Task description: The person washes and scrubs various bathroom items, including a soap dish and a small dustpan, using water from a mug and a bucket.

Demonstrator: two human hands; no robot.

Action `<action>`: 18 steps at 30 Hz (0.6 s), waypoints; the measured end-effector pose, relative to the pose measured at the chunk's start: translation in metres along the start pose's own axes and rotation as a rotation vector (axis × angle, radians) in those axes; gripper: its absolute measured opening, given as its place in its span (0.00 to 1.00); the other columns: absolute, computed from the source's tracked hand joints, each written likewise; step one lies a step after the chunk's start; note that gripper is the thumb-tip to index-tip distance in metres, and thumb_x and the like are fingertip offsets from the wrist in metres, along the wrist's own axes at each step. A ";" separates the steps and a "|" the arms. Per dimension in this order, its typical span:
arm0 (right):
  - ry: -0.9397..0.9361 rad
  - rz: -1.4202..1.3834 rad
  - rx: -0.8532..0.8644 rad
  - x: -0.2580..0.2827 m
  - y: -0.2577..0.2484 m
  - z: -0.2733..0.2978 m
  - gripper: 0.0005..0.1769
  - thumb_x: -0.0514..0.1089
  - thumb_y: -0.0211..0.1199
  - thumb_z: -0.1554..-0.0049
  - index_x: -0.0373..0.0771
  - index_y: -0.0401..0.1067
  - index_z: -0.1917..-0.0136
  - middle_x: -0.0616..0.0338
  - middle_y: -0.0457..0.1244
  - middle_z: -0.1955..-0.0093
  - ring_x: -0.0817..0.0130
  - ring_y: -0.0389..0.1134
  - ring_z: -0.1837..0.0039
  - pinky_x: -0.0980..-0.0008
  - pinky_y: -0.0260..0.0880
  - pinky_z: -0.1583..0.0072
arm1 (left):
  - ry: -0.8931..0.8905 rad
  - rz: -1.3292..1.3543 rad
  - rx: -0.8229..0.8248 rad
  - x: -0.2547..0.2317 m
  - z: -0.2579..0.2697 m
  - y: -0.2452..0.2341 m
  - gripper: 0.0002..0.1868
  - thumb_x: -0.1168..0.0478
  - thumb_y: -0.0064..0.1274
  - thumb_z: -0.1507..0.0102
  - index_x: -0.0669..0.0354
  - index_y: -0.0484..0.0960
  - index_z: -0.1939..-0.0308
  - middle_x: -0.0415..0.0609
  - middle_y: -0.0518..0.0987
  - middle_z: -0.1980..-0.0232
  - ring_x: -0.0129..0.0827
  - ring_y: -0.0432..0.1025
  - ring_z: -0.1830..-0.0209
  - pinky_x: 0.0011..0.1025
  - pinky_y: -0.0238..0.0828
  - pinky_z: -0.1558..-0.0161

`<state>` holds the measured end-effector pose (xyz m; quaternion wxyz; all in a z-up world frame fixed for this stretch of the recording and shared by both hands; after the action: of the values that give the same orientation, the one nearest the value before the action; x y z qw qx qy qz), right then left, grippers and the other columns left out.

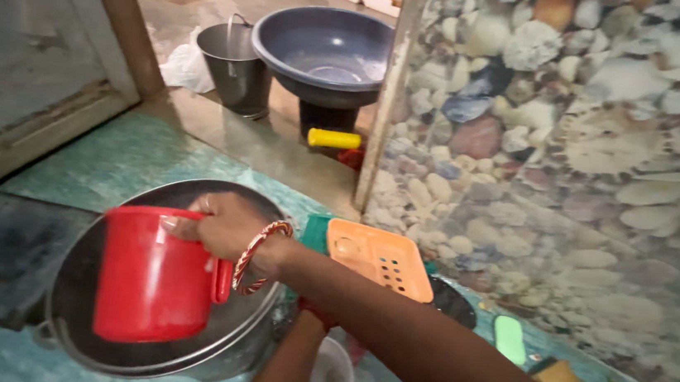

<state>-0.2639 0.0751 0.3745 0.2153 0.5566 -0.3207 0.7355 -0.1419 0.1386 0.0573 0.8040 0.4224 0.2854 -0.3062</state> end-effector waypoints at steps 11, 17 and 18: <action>0.192 0.422 0.131 -0.114 0.027 -0.106 0.35 0.67 0.64 0.43 0.30 0.78 0.48 0.49 0.71 0.55 0.60 0.72 0.52 0.58 0.69 0.46 | 0.048 -0.015 0.068 -0.015 0.009 0.002 0.17 0.64 0.57 0.41 0.61 0.77 0.48 0.55 0.78 0.52 0.48 0.74 0.54 0.44 0.72 0.54; 0.175 0.385 0.028 -0.078 0.018 -0.067 0.30 0.62 0.63 0.44 0.30 0.78 0.51 0.45 0.70 0.57 0.49 0.76 0.56 0.51 0.75 0.50 | 0.036 -0.010 0.095 -0.011 0.016 0.005 0.18 0.65 0.57 0.41 0.60 0.76 0.47 0.54 0.78 0.53 0.46 0.74 0.55 0.43 0.72 0.55; 0.124 0.360 0.027 -0.066 0.019 -0.059 0.27 0.61 0.63 0.45 0.33 0.77 0.51 0.47 0.70 0.58 0.47 0.77 0.57 0.51 0.77 0.51 | 0.035 -0.006 0.094 -0.010 0.017 0.003 0.18 0.65 0.57 0.41 0.60 0.76 0.47 0.53 0.78 0.53 0.45 0.74 0.55 0.43 0.72 0.56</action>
<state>-0.2983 0.1066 0.2963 0.0921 0.4466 -0.3914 0.7993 -0.1430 0.1275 0.0744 0.7772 0.4641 0.2858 -0.3145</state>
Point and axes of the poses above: each hand's wrist, its own z-axis away from the middle knuckle, its own y-axis out of the palm, x = y × z, the point moved 10 cm from there along -z, towards the middle knuckle
